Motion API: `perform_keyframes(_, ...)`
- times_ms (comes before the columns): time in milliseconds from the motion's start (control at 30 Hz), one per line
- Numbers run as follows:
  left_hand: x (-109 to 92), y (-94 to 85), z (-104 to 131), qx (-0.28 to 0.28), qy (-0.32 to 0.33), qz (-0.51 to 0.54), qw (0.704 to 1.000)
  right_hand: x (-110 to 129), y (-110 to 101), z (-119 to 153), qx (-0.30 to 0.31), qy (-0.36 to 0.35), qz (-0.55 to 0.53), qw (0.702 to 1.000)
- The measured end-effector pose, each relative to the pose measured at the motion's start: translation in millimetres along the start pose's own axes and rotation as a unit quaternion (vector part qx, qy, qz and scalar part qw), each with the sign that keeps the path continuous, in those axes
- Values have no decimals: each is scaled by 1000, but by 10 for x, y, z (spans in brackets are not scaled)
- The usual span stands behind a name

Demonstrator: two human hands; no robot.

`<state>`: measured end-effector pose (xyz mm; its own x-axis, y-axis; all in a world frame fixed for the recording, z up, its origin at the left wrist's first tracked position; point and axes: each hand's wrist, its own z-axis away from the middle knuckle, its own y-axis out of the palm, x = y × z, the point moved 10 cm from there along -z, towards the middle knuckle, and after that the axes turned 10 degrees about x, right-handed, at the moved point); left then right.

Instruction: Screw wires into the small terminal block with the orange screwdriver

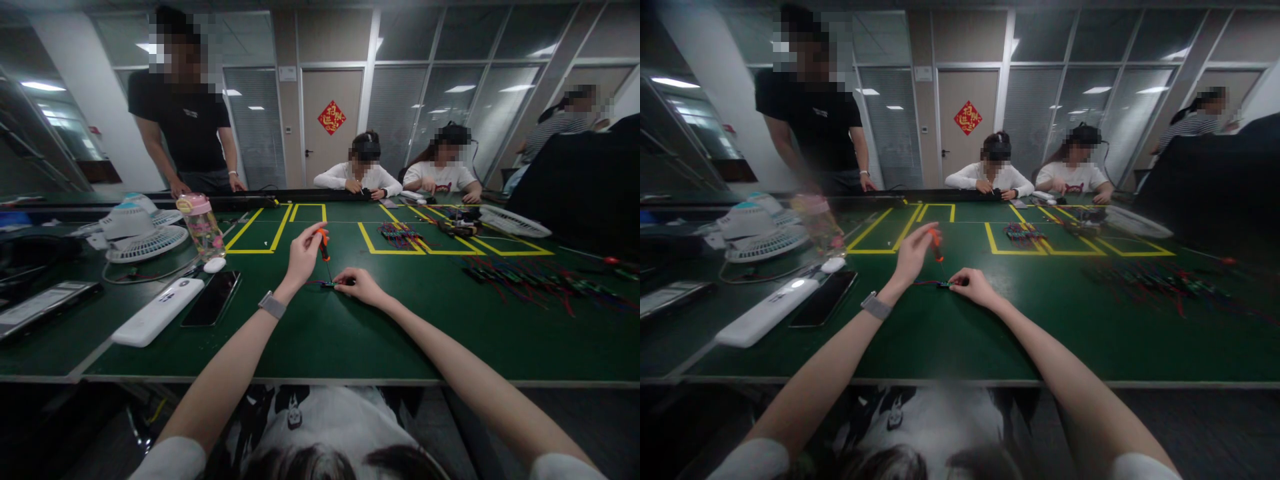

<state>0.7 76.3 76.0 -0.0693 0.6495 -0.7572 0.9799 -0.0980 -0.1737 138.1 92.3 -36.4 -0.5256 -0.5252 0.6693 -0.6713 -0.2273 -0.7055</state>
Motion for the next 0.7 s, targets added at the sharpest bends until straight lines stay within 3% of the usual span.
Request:
perform_keyframes(200, 30, 57, -11, 22, -3, 41, 999, -9, -3, 3, -4, -2, -8, 1000)
perform_keyframes(467, -149, 19, 57, -1, 47, -92, 995, 2, -6, 7, -6, -1, -6, 1000)
perform_keyframes(700, -41, 83, -11, 38, 27, -2, 999, 11, -9, 4, -4, -6, 4, 1000)
